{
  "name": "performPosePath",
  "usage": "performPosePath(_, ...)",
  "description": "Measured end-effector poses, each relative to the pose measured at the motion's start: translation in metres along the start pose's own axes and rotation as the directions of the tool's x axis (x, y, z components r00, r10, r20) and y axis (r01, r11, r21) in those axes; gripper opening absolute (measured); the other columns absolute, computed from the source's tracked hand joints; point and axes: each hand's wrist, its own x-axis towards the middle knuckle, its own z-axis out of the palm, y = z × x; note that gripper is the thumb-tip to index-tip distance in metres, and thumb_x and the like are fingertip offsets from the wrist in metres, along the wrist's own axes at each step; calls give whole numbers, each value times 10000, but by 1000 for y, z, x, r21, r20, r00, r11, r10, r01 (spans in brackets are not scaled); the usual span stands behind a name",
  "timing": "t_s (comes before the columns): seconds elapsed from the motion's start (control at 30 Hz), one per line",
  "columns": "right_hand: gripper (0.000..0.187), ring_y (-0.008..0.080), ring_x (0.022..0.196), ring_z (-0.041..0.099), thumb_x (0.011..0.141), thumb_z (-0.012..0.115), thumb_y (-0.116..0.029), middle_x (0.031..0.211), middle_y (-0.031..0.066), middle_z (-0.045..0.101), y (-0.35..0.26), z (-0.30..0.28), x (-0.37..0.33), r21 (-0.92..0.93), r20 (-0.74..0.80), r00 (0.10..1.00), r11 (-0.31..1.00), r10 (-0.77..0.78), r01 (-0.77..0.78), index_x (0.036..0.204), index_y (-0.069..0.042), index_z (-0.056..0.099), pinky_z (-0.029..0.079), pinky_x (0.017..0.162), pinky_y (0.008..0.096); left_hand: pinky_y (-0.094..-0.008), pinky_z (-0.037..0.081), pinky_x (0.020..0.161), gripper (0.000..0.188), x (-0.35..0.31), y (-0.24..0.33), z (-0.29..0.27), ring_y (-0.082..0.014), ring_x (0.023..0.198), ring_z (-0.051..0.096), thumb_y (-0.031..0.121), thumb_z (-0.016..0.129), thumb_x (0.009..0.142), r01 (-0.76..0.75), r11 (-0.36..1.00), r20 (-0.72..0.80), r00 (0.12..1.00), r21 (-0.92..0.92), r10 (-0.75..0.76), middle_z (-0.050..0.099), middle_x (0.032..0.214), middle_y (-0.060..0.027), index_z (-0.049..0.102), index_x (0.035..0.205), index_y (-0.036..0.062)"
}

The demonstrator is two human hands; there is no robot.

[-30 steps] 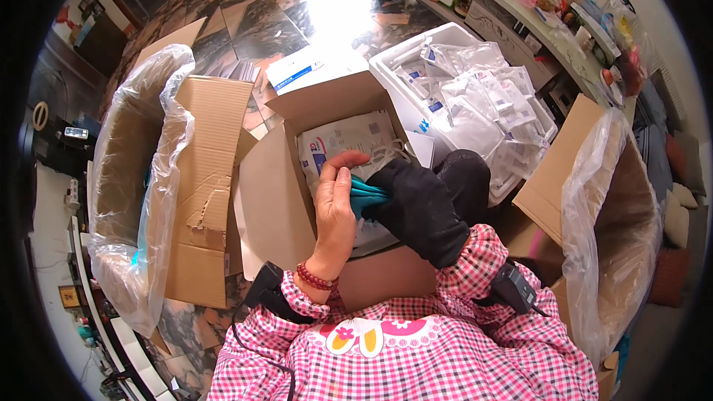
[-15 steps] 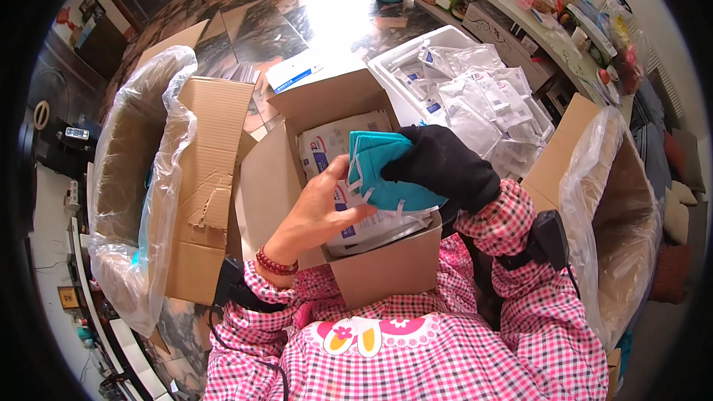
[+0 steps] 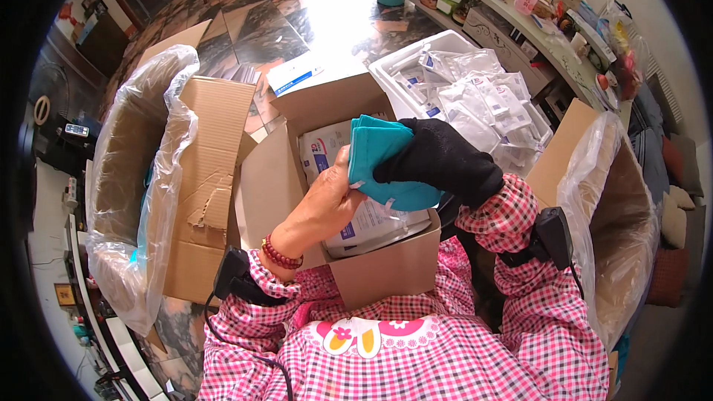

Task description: The recorder is folding teal-colored face masks and placing them into individual plastic sleeves and cardboard boxes.

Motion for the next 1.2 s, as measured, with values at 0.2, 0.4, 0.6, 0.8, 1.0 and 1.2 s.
performPosePath(0.2,268,147,808,693,855,759,-172,917,93,744,10,-39,6,104,-29,998,993,58,-55,1030,30,730,558,800,312,-403,486,721,235,-3,11,-15,-307,760,601,24,480,960,113,994,101,988,9,-113,583,852,-189,521,1191,24)
performPosePath(0.4,269,157,826,703,890,712,-178,936,102,743,13,-78,-6,152,-157,986,988,61,-36,1056,33,721,564,821,316,-387,435,592,129,-8,16,-48,-255,620,526,93,454,1017,132,981,7,991,140,-134,510,696,-135,566,1004,29)
performPosePath(0.6,275,166,845,712,925,665,-185,955,111,742,19,-92,-23,292,-196,977,956,89,-29,1081,37,711,570,841,319,-406,445,627,150,-23,5,-69,-319,669,555,65,442,994,68,966,-3,998,249,-70,538,733,-155,538,886,27)
performPosePath(0.8,302,202,899,728,969,580,-187,1017,135,735,29,-90,-40,478,-199,977,878,81,24,1128,47,686,580,883,338,-407,462,632,92,-51,-5,-98,-353,730,582,75,517,937,32,826,-117,992,563,42,543,811,-139,526,856,34)
performPosePath(1.0,395,217,1079,668,916,675,-149,1211,132,669,39,-66,-36,217,-128,980,959,-155,180,1286,-27,609,543,952,360,-402,530,680,43,-57,-9,-54,-353,773,647,64,555,923,77,812,-138,990,578,4,632,889,-129,574,895,37)
performPosePath(1.2,620,241,1150,640,831,756,-157,1343,155,623,-18,-8,-30,297,140,800,795,-584,528,1396,-8,550,487,1014,372,-419,538,692,111,-15,12,-19,-347,849,665,62,603,891,-111,959,9,994,262,112,636,879,-155,522,960,33)
